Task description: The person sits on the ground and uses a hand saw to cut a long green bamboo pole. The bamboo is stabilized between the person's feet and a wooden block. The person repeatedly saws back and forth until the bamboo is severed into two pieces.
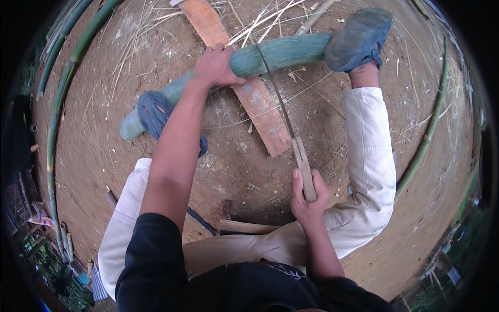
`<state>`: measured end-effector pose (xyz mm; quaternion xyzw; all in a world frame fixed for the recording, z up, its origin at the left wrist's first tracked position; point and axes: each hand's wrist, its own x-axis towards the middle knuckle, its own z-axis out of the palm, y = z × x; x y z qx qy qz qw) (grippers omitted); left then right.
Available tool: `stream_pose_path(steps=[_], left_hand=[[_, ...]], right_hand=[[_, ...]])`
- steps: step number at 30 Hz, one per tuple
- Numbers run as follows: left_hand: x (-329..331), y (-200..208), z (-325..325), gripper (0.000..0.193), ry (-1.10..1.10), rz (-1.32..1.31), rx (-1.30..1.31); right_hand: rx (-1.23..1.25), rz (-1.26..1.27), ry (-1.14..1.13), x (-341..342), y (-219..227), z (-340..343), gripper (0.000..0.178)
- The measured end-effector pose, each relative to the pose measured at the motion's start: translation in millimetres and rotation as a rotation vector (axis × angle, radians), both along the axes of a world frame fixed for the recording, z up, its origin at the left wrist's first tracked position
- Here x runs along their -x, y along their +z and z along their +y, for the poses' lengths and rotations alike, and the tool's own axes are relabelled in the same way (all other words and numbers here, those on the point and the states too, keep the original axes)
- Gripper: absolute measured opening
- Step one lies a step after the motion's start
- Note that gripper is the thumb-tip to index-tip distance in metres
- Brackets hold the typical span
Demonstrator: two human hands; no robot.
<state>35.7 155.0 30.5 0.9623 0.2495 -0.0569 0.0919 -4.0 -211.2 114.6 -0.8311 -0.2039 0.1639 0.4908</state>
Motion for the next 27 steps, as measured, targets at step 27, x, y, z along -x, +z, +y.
stream_pose_path(steps=[27], left_hand=[[-4, -2, -1, 0.095, 0.015, -0.017, -0.010]], right_hand=[[-0.167, -0.073, -0.072, -33, -78, 66, 0.021]])
